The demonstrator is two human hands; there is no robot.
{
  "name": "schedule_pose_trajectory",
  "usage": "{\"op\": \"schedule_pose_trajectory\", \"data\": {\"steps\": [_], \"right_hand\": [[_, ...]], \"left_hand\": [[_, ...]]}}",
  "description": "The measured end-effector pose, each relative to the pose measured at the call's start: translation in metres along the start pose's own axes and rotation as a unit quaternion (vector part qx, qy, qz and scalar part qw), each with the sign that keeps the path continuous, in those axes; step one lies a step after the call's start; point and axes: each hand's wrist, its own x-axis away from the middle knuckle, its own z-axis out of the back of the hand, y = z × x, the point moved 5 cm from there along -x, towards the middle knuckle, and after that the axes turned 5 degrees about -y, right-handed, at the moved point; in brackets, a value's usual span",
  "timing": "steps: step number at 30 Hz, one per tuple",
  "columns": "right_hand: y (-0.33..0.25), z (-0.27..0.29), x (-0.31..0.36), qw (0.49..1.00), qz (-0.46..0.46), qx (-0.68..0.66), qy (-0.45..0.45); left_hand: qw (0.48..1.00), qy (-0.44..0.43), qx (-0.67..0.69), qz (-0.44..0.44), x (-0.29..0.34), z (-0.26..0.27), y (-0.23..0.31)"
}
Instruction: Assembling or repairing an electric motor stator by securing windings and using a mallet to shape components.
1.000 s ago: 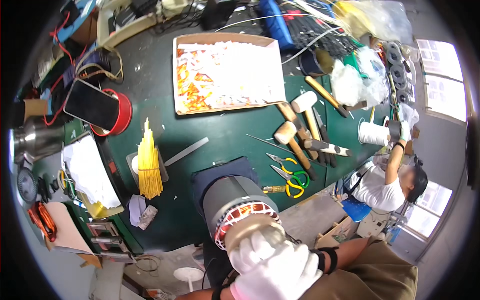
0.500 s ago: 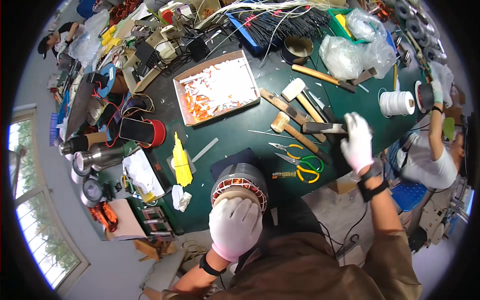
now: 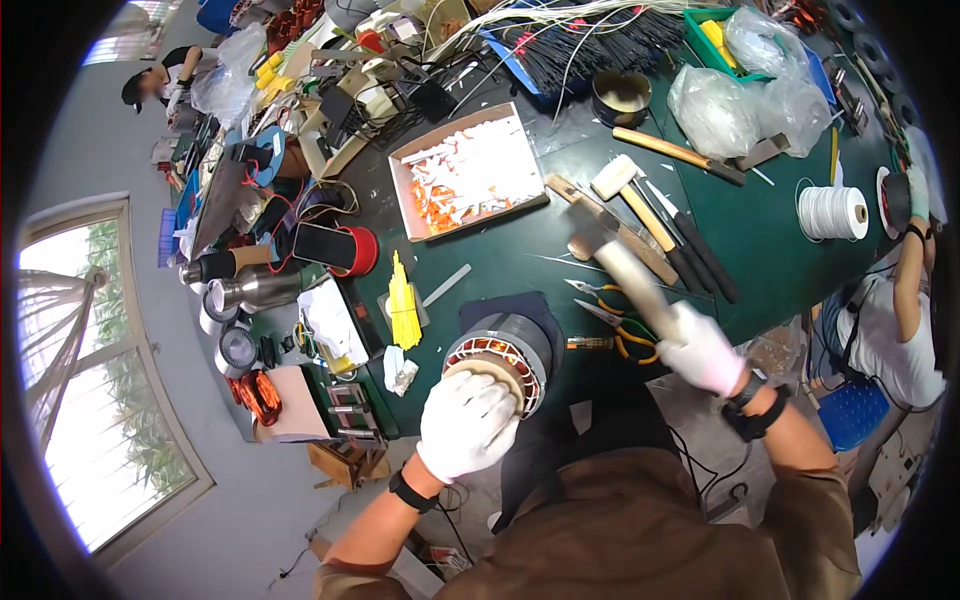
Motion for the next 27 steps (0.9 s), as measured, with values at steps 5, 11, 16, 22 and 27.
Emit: {"op": "schedule_pose_trajectory", "data": {"steps": [5,11,16,22,27], "right_hand": [[-0.067,-0.043,-0.045,0.984,0.024,-0.077,-0.157],[-0.078,-0.096,-0.033,0.971,0.065,0.059,-0.224],[-0.081,-0.04,-0.079,0.981,0.09,0.044,-0.165],[-0.093,-0.095,-0.053,0.96,0.06,-0.017,-0.274],[-0.087,-0.034,-0.083,0.989,0.042,-0.116,-0.084]], "left_hand": [[0.996,-0.063,0.019,0.051,0.0,-0.003,-0.002],[0.995,0.039,0.008,0.092,-0.009,-0.003,0.004],[0.997,-0.037,0.016,0.059,-0.007,-0.004,-0.003],[0.998,-0.066,0.007,0.02,-0.001,-0.006,-0.001],[0.998,-0.055,0.02,0.03,-0.006,-0.007,-0.003]]}}
